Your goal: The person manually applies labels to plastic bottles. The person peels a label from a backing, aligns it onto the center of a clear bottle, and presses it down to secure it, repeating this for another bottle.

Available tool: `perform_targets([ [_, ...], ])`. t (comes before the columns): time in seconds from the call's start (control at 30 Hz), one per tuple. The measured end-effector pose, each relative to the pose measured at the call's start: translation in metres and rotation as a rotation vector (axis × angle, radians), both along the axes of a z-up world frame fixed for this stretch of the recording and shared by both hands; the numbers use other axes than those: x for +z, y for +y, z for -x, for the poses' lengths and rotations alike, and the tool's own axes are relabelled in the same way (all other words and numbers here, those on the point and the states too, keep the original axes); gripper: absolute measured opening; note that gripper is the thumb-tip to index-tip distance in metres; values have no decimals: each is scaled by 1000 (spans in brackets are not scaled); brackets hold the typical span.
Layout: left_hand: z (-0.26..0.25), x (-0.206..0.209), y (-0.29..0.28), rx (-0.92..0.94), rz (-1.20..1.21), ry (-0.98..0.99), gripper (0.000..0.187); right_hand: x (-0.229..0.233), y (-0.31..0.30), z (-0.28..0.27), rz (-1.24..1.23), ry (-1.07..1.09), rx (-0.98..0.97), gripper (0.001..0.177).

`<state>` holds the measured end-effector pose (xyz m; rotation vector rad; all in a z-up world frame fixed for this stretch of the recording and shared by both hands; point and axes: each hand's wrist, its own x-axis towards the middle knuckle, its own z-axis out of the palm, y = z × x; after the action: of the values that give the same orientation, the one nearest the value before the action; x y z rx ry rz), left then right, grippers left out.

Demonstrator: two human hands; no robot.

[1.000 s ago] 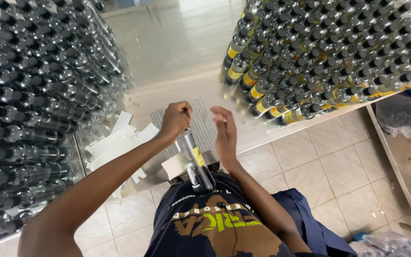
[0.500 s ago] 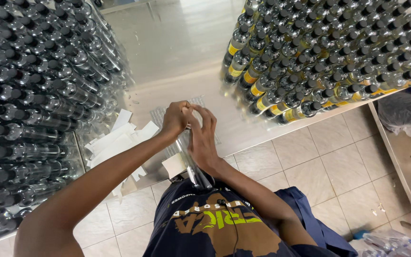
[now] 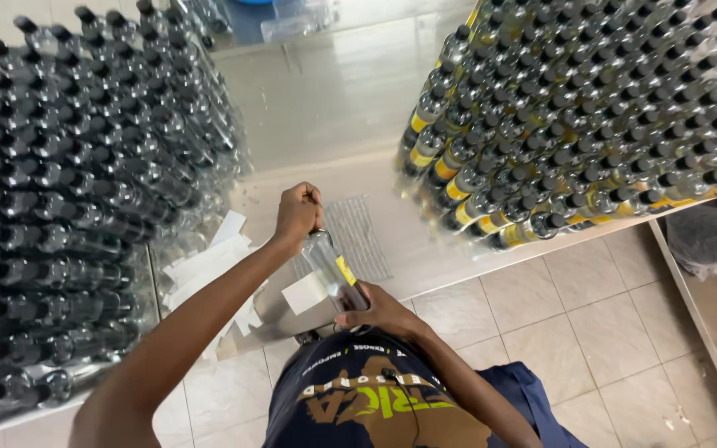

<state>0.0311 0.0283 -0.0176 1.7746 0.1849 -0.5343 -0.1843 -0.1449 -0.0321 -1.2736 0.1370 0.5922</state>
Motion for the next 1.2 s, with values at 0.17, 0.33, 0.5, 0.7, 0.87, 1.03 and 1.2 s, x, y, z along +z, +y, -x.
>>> perform_targets([
  [0.17, -5, 117, 9, 84, 523, 12, 16, 82, 2, -20, -203, -77, -63, 37],
  [0.33, 51, 126, 6, 228, 812, -158, 16, 88, 16, -22, -560, -33, -58, 49],
  [0.5, 93, 143, -18, 442, 690, -125, 41, 97, 30, -33, -782, -188, 21, 70],
  [0.7, 85, 121, 5, 576, 629, -148, 43, 100, 38, -41, -769, -156, 127, 70],
  [0.87, 103, 168, 11, 730, 713, -32, 45, 58, 47, -37, -814, -36, 268, 83],
  [1.03, 76, 62, 50, 759, 1060, 119, 67, 24, 57, -36, -888, 112, 377, 90],
  [1.2, 71, 13, 58, 660, 1183, 58, 79, 25, 67, -36, -858, 109, 421, 89],
])
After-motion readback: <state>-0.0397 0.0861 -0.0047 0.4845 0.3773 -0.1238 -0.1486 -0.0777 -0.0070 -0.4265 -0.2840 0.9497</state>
